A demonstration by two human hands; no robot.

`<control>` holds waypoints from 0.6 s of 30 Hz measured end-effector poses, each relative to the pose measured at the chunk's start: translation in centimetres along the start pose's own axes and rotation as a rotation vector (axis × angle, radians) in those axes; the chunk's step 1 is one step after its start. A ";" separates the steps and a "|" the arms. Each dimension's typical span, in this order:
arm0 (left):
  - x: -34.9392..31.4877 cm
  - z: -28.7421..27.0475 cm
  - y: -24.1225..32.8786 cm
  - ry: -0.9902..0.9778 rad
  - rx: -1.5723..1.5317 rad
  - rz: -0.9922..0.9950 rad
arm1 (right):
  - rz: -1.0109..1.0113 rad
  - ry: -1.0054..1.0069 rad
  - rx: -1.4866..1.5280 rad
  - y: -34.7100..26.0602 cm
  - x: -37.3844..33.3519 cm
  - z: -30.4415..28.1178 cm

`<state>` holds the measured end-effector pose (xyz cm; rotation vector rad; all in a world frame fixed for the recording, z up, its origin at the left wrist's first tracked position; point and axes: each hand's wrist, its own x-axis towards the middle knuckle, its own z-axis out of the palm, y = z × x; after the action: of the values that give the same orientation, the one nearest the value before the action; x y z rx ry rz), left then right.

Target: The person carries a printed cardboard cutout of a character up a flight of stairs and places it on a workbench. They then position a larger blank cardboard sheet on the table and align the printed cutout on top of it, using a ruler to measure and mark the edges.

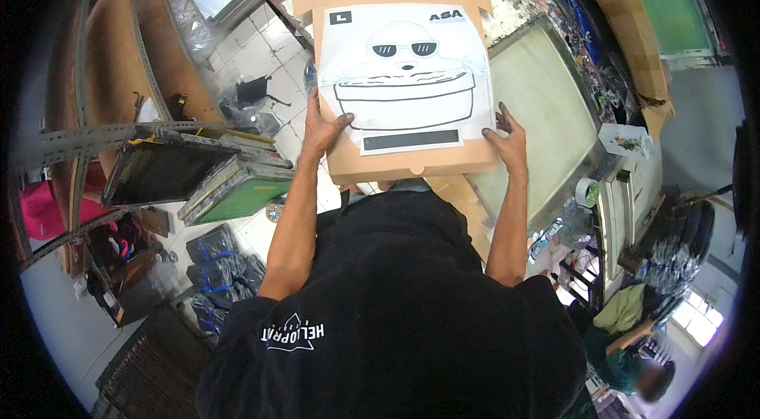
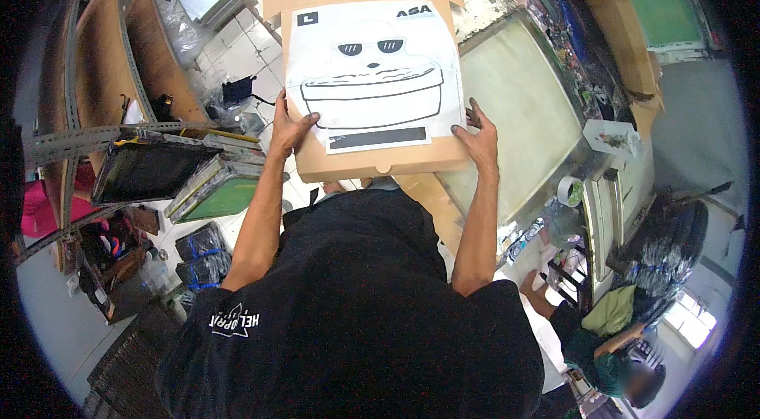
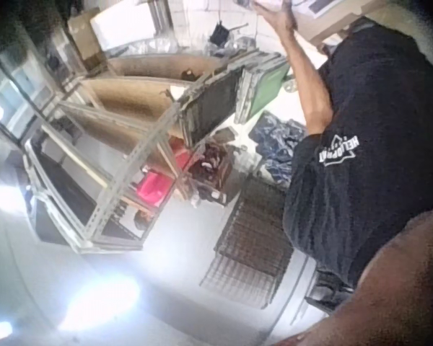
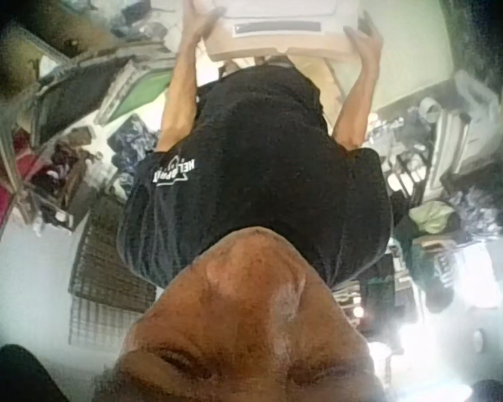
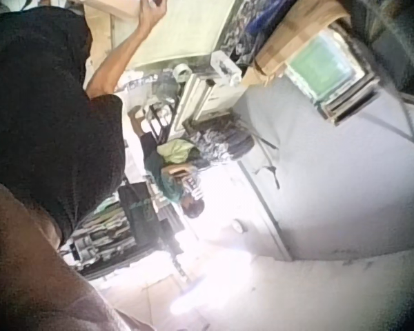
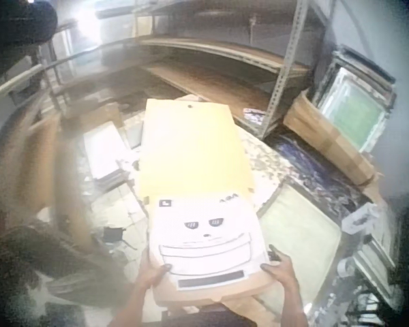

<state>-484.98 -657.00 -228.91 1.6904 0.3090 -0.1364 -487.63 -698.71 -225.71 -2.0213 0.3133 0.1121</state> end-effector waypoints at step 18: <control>0.3 0.6 -0.5 -0.018 -0.093 -0.005 | 0.116 -0.080 0.175 1.1 1.0 -1.3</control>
<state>-484.79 -657.48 -229.60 1.5959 0.3012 -0.1387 -487.01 -700.52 -226.28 -1.8200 0.3771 0.2293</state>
